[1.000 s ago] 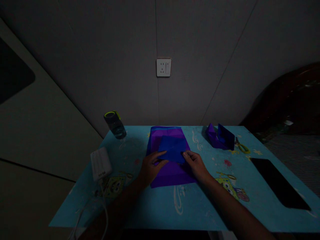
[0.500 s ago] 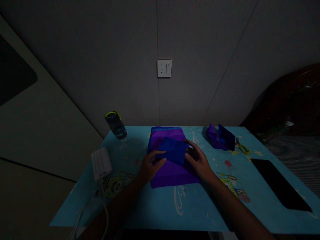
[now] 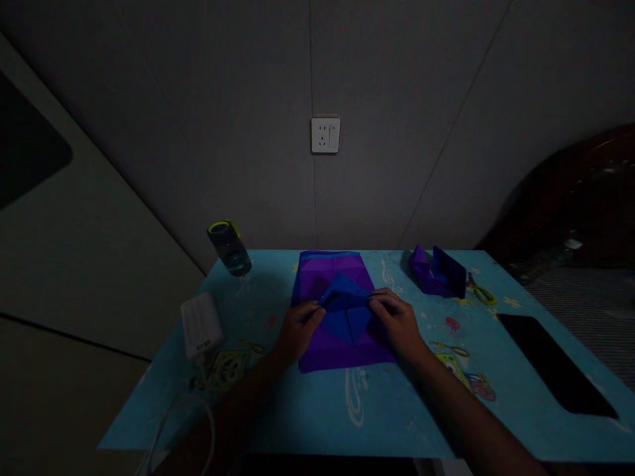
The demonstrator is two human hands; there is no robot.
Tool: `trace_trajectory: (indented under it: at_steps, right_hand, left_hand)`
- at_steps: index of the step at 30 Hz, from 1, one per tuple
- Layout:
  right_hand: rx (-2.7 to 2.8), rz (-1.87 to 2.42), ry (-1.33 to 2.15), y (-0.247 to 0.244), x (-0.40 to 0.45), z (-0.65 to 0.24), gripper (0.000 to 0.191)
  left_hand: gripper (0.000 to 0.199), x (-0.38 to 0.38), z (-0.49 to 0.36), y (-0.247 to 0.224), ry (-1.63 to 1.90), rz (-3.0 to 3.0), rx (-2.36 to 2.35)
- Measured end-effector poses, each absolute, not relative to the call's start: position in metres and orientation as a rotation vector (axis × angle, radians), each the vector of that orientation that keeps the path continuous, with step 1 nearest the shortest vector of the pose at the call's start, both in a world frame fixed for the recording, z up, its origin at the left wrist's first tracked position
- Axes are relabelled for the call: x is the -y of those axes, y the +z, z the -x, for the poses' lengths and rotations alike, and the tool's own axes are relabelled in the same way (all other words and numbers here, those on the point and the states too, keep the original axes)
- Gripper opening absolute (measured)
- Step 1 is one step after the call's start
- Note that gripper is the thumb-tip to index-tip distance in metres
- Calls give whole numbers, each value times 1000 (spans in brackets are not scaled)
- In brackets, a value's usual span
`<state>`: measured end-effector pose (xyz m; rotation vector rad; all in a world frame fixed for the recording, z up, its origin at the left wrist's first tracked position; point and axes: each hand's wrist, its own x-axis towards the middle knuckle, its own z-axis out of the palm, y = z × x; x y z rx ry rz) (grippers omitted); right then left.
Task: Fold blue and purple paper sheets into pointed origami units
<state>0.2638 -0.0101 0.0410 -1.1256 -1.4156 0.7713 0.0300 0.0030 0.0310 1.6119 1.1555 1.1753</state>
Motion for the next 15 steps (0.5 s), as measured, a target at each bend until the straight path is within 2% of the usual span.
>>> trace_trajectory:
  at_steps: [3,7,12,15]
  right_hand:
    - [1383,1170,801,40,10,-263,19]
    - [1232,1199,874,43,11,-258,22]
    - [1058,1113,977,46,10,-253,34]
    - [1028,1082,1084,44,8,-255,40]
  left_hand:
    - [27,-3,-30,32,1130,-1591,-1199]
    - [22,-2,-32,34,1169,-1530,-1161]
    - [42,-1,-36,33,1153,-1458,-1094]
    - [39,-1,-35,31,1187,-1469,-1074]
